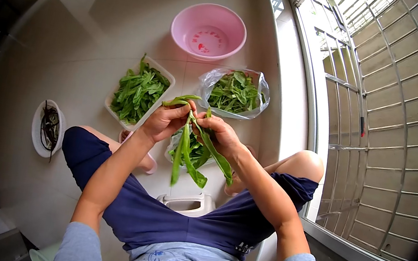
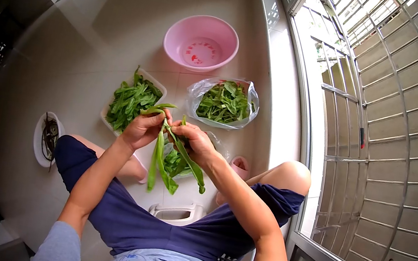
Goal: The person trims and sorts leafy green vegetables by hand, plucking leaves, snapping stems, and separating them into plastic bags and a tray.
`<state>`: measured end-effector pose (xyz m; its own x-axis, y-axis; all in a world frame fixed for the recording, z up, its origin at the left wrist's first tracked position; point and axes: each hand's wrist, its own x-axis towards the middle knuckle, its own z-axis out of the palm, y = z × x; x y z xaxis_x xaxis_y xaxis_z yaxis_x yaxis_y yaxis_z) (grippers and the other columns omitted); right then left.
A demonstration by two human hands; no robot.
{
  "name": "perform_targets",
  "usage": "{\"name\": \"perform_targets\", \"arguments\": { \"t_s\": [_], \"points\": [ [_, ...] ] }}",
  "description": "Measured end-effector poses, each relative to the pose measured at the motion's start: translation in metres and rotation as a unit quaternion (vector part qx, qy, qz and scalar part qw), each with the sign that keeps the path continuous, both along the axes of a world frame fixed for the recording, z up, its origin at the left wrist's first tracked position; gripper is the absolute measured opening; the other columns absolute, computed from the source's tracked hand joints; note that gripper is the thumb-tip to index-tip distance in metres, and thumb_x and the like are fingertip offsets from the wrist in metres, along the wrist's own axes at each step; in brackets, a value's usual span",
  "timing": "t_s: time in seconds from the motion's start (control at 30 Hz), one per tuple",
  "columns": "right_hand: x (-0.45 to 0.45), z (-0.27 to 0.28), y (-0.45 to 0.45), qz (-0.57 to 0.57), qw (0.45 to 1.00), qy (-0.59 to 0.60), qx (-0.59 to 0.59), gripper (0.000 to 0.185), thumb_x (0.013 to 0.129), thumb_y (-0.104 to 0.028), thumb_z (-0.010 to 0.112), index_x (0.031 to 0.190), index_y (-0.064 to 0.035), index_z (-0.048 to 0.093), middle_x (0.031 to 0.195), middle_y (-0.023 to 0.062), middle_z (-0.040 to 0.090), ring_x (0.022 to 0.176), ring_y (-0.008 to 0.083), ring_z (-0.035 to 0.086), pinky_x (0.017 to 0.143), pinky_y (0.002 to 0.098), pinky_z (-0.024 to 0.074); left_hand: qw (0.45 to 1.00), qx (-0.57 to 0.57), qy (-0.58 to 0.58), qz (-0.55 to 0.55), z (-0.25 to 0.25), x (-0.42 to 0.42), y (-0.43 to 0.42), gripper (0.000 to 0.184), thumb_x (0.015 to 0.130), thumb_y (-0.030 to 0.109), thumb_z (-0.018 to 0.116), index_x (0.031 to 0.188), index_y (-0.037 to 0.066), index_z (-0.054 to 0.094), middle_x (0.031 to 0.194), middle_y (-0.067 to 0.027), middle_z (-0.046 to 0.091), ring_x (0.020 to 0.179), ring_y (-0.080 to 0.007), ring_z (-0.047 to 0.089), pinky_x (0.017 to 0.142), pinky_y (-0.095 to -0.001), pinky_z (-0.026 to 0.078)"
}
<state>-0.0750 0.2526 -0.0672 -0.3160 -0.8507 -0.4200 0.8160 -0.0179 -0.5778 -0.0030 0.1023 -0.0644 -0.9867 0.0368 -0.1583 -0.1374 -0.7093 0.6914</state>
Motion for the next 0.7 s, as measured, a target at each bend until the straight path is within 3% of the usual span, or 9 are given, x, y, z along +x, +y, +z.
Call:
{"name": "perform_targets", "arguments": {
  "t_s": [0.07, 0.13, 0.17, 0.2, 0.27, 0.47, 0.53, 0.57, 0.7],
  "points": [
    [0.000, -0.003, 0.000, 0.007, 0.999, -0.008, -0.032, 0.014, 0.073, -0.016, 0.050, 0.081, -0.0049, 0.051, 0.067, 0.0028, 0.051, 0.054, 0.0097, 0.044, 0.050, 0.0203, 0.0356, 1.000, -0.014, 0.007, 0.002, -0.003, -0.001, -0.001, 0.016, 0.082, 0.016, 0.044, 0.088, 0.002, 0.050, 0.077, -0.0049, 0.052, 0.071, -0.0112, 0.046, 0.065, -0.0232, 0.036],
    [-0.003, 0.002, 0.002, 0.008, 0.998, -0.038, -0.043, 0.012, 0.073, -0.017, 0.049, 0.079, -0.0063, 0.048, 0.066, 0.0028, 0.046, 0.058, 0.0102, 0.042, 0.050, 0.0208, 0.0331, 0.998, 0.060, 0.016, -0.027, -0.012, -0.001, -0.007, 0.018, 0.083, 0.018, 0.043, 0.087, 0.002, 0.050, 0.074, -0.0051, 0.051, 0.069, -0.0125, 0.046, 0.065, -0.0237, 0.035],
    [-0.007, 0.002, 0.002, 0.009, 0.998, -0.047, -0.051, 0.011, 0.073, -0.017, 0.049, 0.077, -0.0068, 0.048, 0.065, 0.0023, 0.046, 0.057, 0.0096, 0.040, 0.049, 0.0207, 0.0320, 0.996, 0.082, 0.024, -0.034, -0.014, -0.001, -0.009, 0.016, 0.082, 0.015, 0.046, 0.087, 0.002, 0.052, 0.077, -0.0039, 0.052, 0.073, -0.0129, 0.051, 0.068, -0.0250, 0.042],
    [-0.010, 0.003, 0.003, 0.009, 0.997, -0.055, -0.058, 0.010, 0.073, -0.017, 0.049, 0.076, -0.0072, 0.047, 0.065, 0.0017, 0.045, 0.055, 0.0091, 0.039, 0.048, 0.0205, 0.0308, 0.996, 0.083, 0.025, -0.036, -0.011, -0.001, -0.008, 0.016, 0.082, 0.015, 0.046, 0.087, 0.002, 0.052, 0.077, -0.0039, 0.052, 0.073, -0.0129, 0.051, 0.068, -0.0250, 0.042],
    [-0.015, -0.002, 0.004, 0.016, 0.997, -0.050, -0.064, 0.010, 0.073, -0.017, 0.050, 0.076, -0.0083, 0.048, 0.064, 0.0006, 0.044, 0.052, 0.0083, 0.036, 0.046, 0.0201, 0.0285, 0.999, 0.006, -0.029, 0.015, -0.002, 0.001, -0.005, 0.018, 0.083, 0.018, 0.044, 0.087, 0.001, 0.049, 0.072, -0.0056, 0.049, 0.070, -0.0150, 0.047, 0.068, -0.0261, 0.040],
    [-0.025, 0.000, 0.003, -0.046, 0.996, -0.028, -0.075, 0.011, 0.075, -0.019, 0.050, 0.077, -0.0088, 0.048, 0.061, 0.0000, 0.046, 0.046, 0.0078, 0.039, 0.040, 0.0190, 0.0292, 0.999, -0.023, -0.032, -0.010, 0.006, 0.004, -0.006, 0.013, 0.081, 0.013, 0.046, 0.084, 0.002, 0.052, 0.075, -0.0072, 0.054, 0.070, -0.0166, 0.053, 0.068, -0.0279, 0.043],
    [-0.033, 0.000, 0.006, -0.103, 0.993, 0.049, -0.031, 0.009, 0.075, -0.018, 0.052, 0.077, -0.0092, 0.048, 0.061, -0.0011, 0.047, 0.044, 0.0057, 0.039, 0.037, 0.0167, 0.0273, 0.997, -0.014, -0.082, -0.011, 0.010, 0.008, -0.002, 0.012, 0.080, 0.009, 0.046, 0.087, 0.000, 0.052, 0.076, -0.0090, 0.056, 0.069, -0.0176, 0.056, 0.067, -0.0289, 0.045],
    [-0.039, 0.003, 0.010, -0.104, 0.991, 0.080, -0.026, 0.012, 0.075, -0.019, 0.052, 0.080, -0.0081, 0.049, 0.064, 0.0012, 0.048, 0.048, 0.0084, 0.040, 0.043, 0.0188, 0.0321, 0.996, -0.014, -0.089, -0.015, 0.011, 0.009, 0.000, 0.012, 0.079, 0.008, 0.045, 0.087, 0.001, 0.051, 0.079, -0.0113, 0.056, 0.070, -0.0195, 0.057, 0.067, -0.0307, 0.046],
    [-0.043, 0.017, 0.010, -0.194, 0.966, 0.170, 0.024, 0.006, 0.079, -0.015, 0.051, 0.080, -0.0091, 0.049, 0.062, -0.0057, 0.046, 0.044, -0.0002, 0.032, 0.038, 0.0141, 0.0216, 0.992, -0.011, -0.124, 0.004, -0.004, 0.017, 0.019, 0.013, 0.077, 0.004, 0.043, 0.088, 0.001, 0.050, 0.078, -0.0083, 0.053, 0.066, -0.0149, 0.052, 0.063, -0.0259, 0.043]
  ]
}}
